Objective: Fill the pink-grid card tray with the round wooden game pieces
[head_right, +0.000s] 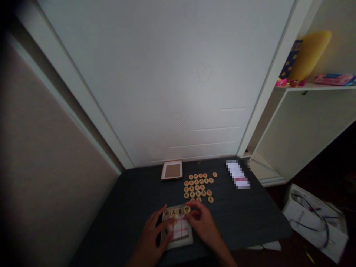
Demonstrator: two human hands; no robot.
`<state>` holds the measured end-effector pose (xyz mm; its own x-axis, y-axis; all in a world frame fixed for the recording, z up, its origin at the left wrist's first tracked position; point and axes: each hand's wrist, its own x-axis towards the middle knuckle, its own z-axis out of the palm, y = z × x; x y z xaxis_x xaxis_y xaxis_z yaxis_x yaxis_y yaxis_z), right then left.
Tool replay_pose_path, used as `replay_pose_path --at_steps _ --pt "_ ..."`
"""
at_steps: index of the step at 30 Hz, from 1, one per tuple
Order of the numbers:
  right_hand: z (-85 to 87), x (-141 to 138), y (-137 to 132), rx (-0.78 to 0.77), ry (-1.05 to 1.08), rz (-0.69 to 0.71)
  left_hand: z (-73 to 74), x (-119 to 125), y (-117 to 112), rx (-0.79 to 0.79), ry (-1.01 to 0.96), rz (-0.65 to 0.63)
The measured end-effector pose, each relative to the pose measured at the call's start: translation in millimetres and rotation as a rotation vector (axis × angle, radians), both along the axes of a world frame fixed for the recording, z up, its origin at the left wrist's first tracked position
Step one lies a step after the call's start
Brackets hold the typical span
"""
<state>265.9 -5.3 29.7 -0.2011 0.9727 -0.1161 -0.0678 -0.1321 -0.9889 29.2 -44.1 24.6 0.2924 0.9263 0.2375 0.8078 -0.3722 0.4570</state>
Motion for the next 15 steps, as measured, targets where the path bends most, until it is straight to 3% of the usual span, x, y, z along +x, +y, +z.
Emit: replay_pose_path --at_steps 9,12,15 --pt "6.2 9.0 1.9 0.097 -0.018 -0.005 0.9 0.0 2.0 0.035 -0.165 0.053" --pt "4.6 10.1 3.8 0.066 0.031 -0.024 9.0 11.6 7.9 0.087 -0.340 0.159" --pt "7.6 6.4 2.3 0.051 0.029 -0.005 19.8 31.9 14.1 0.034 -0.516 0.209"
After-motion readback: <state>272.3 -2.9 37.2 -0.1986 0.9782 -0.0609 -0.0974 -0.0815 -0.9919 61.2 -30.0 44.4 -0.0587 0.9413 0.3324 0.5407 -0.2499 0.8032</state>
